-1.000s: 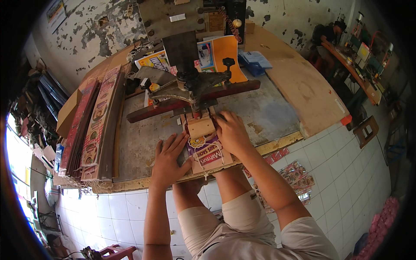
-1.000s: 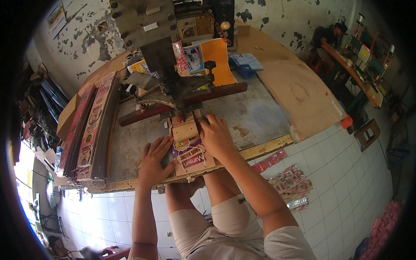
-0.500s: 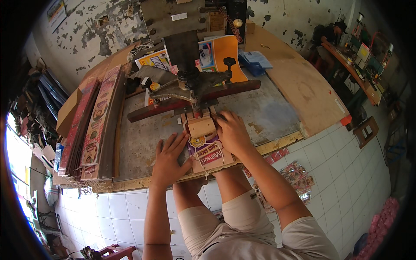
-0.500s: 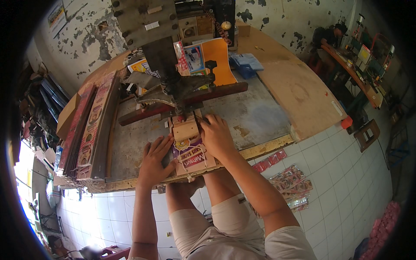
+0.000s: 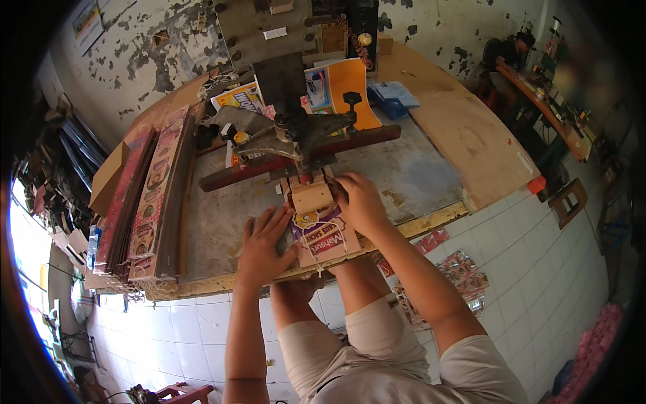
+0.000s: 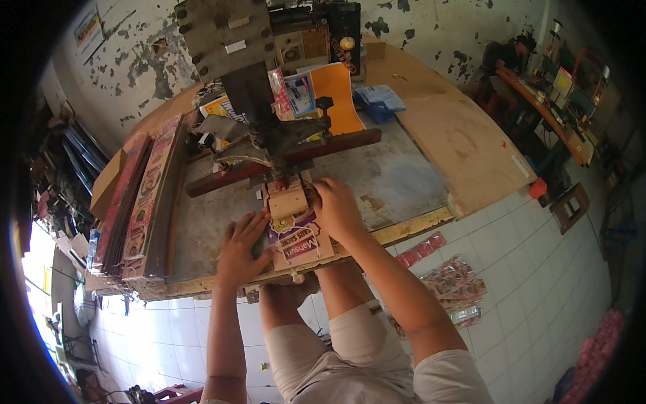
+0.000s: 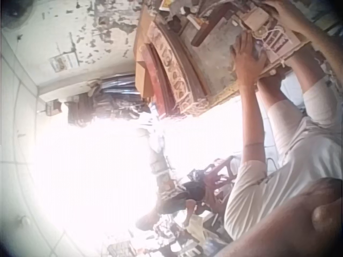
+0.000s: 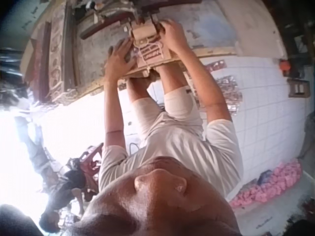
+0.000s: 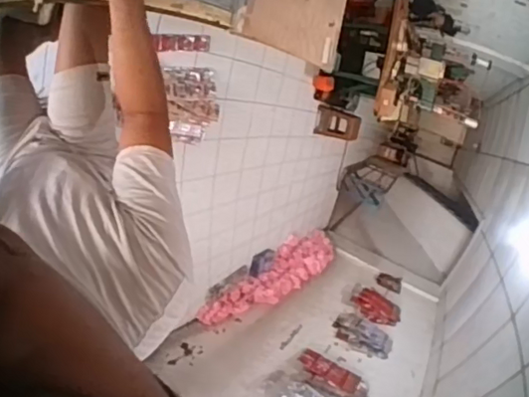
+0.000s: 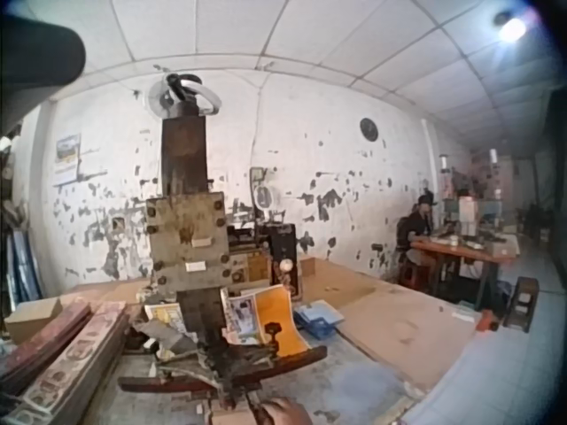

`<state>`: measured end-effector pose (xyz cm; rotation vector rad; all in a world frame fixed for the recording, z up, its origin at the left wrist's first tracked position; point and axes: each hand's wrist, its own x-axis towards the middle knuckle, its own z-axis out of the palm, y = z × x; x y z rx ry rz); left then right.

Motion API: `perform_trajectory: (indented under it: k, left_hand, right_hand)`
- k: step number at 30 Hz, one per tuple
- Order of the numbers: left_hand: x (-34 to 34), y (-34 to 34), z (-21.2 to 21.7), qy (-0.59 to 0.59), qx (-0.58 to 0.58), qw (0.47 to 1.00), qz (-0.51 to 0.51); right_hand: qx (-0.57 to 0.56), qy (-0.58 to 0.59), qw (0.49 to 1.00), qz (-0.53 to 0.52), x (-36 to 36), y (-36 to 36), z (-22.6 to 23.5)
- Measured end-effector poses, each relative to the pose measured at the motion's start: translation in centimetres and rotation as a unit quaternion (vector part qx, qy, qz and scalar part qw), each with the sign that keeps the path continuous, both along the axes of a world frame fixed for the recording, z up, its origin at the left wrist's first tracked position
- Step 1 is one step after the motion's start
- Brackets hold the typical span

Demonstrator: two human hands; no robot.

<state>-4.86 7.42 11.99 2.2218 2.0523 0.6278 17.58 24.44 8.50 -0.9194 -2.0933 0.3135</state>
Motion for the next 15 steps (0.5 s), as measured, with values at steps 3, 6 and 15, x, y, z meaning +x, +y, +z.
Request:
perform_trajectory:
  k: [3,6,15]
  left_hand:
    - [0.0,0.1,-0.2,-0.003,0.006,1.0,-0.003]
    - [-0.1,0.2,-0.4,-0.011,0.015,1.0,-0.003]
    - [-0.2,0.1,-0.5,-0.01,0.013,1.0,-0.003]
  right_hand:
    - [-0.068,0.053,0.996,0.003,0.4,1.0,0.2]
    - [-0.04,0.001,0.999,0.008,0.4,1.7,0.4]
    - [0.012,-0.073,0.997,-0.001,-0.6,2.6,0.9]
